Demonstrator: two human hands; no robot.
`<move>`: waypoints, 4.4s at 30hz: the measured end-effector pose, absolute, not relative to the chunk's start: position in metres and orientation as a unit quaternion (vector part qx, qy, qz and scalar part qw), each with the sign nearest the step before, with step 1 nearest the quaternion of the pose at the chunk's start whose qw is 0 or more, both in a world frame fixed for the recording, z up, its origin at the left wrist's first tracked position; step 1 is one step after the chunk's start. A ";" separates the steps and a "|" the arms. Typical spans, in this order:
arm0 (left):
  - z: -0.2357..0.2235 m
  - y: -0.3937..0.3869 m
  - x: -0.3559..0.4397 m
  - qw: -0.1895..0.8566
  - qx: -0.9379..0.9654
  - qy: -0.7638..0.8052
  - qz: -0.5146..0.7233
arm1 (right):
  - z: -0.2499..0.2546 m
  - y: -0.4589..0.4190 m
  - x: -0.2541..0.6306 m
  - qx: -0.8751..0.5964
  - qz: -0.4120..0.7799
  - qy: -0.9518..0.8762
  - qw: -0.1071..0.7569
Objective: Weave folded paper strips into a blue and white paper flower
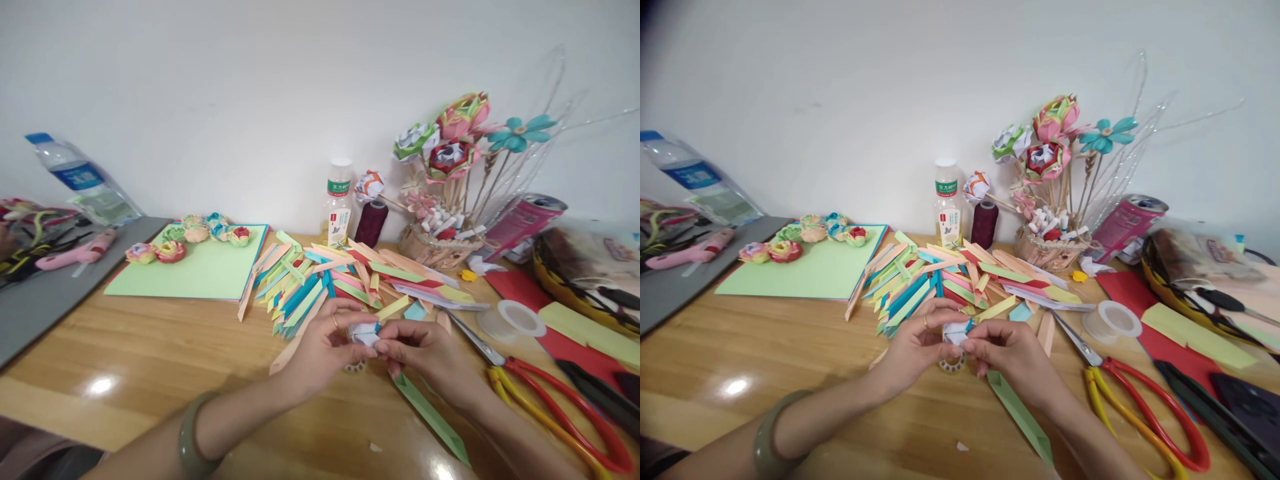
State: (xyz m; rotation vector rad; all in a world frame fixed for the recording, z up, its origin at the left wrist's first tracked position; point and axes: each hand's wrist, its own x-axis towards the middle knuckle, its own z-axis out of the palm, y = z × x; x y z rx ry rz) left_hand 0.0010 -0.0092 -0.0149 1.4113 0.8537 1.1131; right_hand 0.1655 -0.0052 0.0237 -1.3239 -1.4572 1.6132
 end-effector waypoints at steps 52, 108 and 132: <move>-0.010 -0.011 0.002 0.486 0.634 0.388 0.459 | 0.019 -0.002 0.177 -0.450 0.670 -0.537 0.247; -0.011 -0.009 0.003 0.565 0.583 0.406 0.420 | 0.021 0.000 0.176 -0.460 0.674 -0.533 0.223; -0.006 -0.011 0.003 0.812 0.346 0.343 0.322 | 0.026 -0.009 0.170 -0.412 0.412 -0.730 0.357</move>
